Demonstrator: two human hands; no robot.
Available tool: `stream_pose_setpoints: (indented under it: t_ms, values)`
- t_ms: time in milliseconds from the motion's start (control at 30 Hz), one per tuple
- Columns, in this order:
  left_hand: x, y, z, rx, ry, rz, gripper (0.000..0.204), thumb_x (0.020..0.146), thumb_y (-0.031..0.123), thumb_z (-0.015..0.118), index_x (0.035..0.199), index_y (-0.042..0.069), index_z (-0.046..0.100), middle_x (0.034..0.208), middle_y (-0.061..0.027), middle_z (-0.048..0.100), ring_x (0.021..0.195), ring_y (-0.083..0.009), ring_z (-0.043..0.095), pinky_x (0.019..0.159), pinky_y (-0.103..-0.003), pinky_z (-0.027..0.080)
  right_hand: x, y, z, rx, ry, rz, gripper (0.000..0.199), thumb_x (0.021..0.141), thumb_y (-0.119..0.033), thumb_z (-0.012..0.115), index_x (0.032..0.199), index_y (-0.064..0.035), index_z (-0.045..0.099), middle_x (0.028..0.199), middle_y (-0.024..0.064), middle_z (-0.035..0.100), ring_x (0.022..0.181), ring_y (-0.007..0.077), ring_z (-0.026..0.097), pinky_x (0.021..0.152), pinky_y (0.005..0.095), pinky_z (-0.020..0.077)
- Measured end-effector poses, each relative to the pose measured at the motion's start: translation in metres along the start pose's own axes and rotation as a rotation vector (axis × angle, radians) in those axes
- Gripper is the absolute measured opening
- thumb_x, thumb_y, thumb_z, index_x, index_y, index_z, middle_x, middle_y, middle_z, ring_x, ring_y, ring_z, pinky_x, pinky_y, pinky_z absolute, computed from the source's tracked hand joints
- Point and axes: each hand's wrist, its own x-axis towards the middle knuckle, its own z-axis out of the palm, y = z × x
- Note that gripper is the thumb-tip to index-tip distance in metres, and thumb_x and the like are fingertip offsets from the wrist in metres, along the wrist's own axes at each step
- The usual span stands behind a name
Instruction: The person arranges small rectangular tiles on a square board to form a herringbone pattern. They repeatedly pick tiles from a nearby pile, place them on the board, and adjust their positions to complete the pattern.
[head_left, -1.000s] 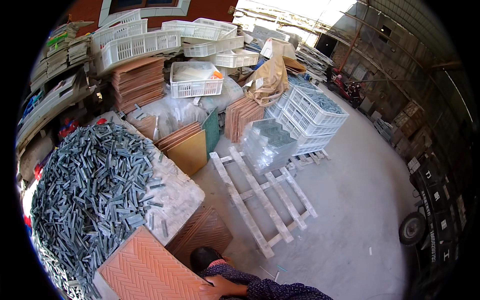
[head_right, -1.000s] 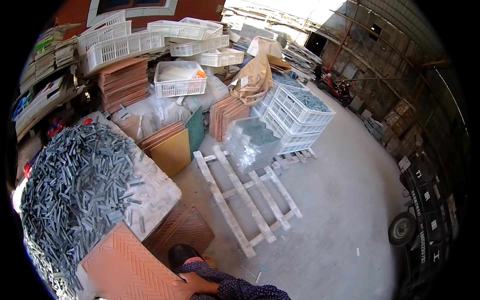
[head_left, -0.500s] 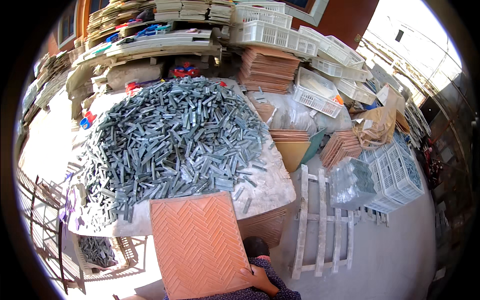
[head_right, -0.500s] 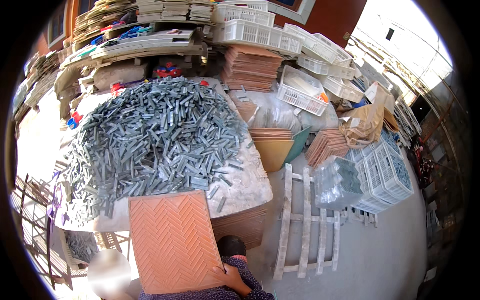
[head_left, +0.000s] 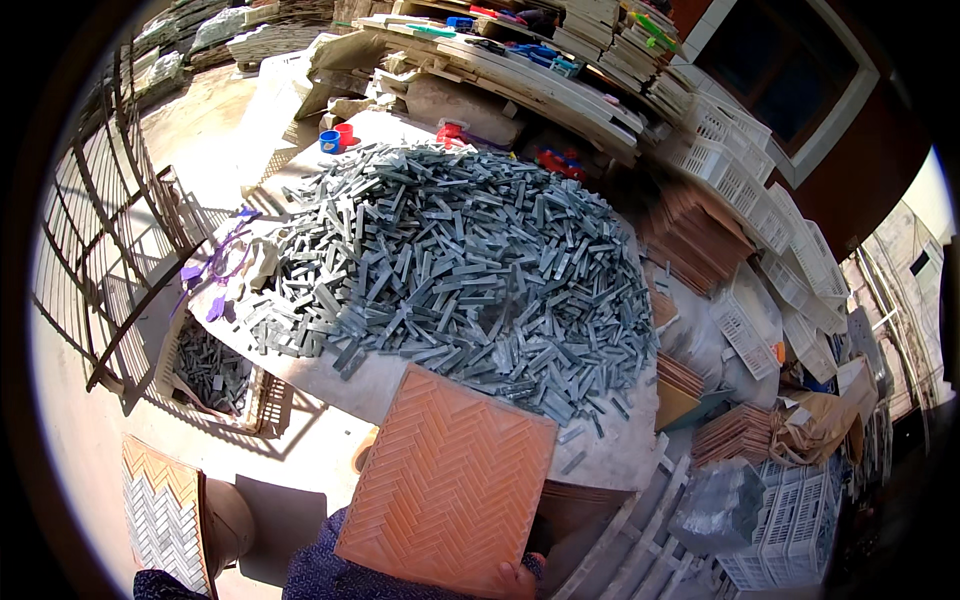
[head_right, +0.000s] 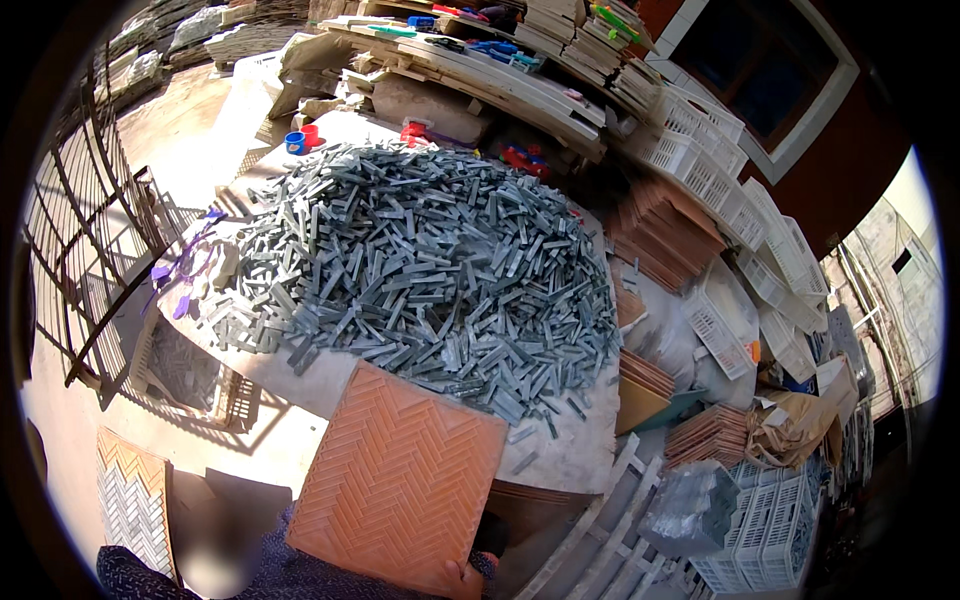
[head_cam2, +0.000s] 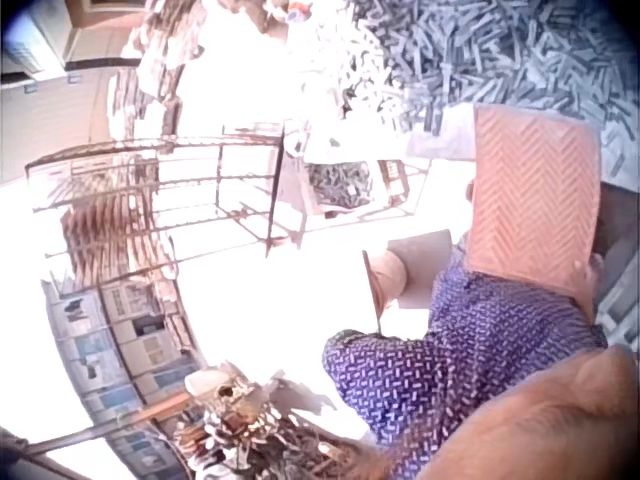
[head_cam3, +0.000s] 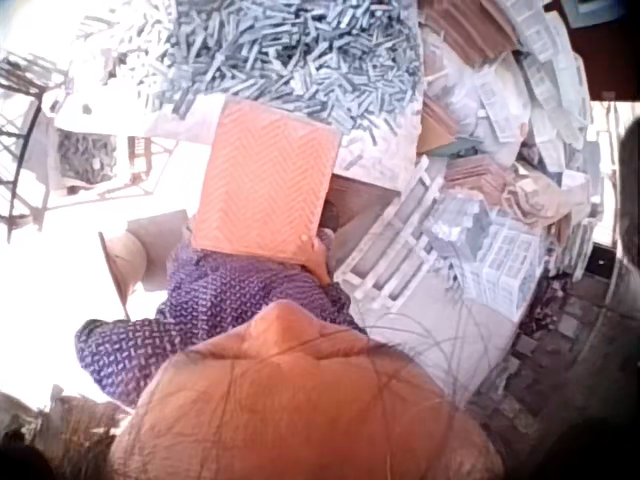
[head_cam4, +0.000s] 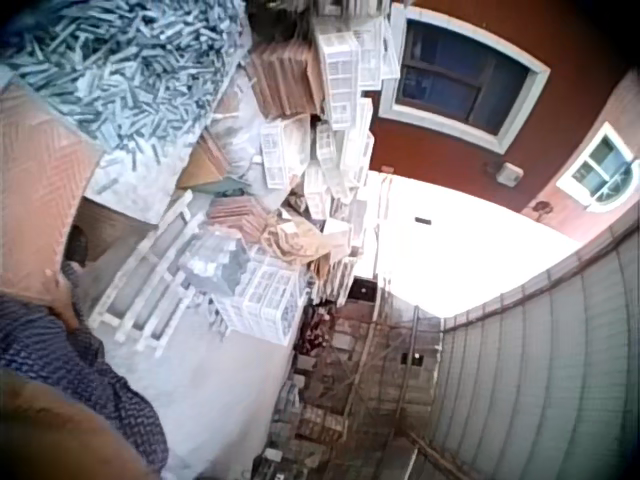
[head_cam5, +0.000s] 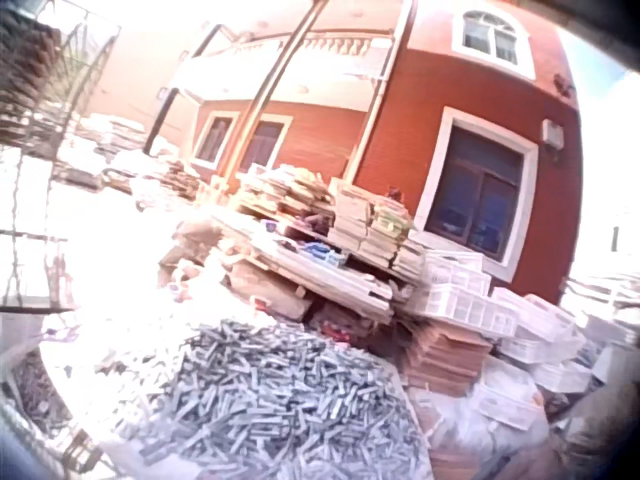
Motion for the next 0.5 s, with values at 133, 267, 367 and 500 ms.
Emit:
stream_pose_setpoints:
  t_ms: [133, 267, 367, 500]
  values:
    - [0.018, -0.010, -0.044, 0.471, -0.592, -0.105, 0.029, 0.076, 0.017, 0.067, 0.102, 0.005, 0.064, 0.099, -0.0166, 0.064, 0.097, -0.0338, 0.059, 0.083, -0.043, 0.047, 0.010, -0.037, -0.004, -0.336, -0.008, -0.060, 0.029, 0.092, -0.029, 0.057, 0.090, -0.0008, 0.062, 0.070, 0.0055, 0.058, 0.069, 0.0143, 0.054, 0.061, 0.0318, 0.0465]
    - [0.101, 0.084, -0.134, 0.457, 0.411, 0.217, 0.023, 0.078, 0.020, 0.065, 0.096, 0.006, 0.066, 0.091, -0.0145, 0.066, 0.094, -0.0299, 0.061, 0.080, -0.039, 0.049, 0.023, -0.049, -0.003, -0.285, -0.011, -0.040, 0.028, 0.093, -0.029, 0.057, 0.092, -0.0013, 0.062, 0.073, 0.0061, 0.058, 0.071, 0.0144, 0.054, 0.062, 0.0316, 0.0468]
    - [0.194, 0.176, -0.196, 0.118, 0.897, 0.578, 0.037, 0.079, 0.012, 0.065, 0.113, 0.003, 0.055, 0.119, -0.0167, 0.056, 0.107, -0.0350, 0.056, 0.089, -0.041, 0.046, 0.028, -0.052, -0.002, -0.258, -0.014, -0.019, 0.028, 0.093, -0.029, 0.057, 0.094, -0.0018, 0.062, 0.074, 0.0065, 0.058, 0.073, 0.0145, 0.054, 0.063, 0.0315, 0.0470]
    - [0.295, 0.221, -0.232, 0.090, 1.057, 0.633, 0.050, 0.077, 0.028, 0.069, 0.122, 0.012, 0.056, 0.136, -0.0158, 0.045, 0.123, -0.0353, 0.043, 0.101, -0.050, 0.034, 0.034, -0.051, -0.002, -0.251, -0.038, 0.000, 0.027, 0.093, -0.029, 0.057, 0.096, -0.0023, 0.062, 0.076, 0.0071, 0.059, 0.075, 0.0146, 0.054, 0.065, 0.0314, 0.0472]
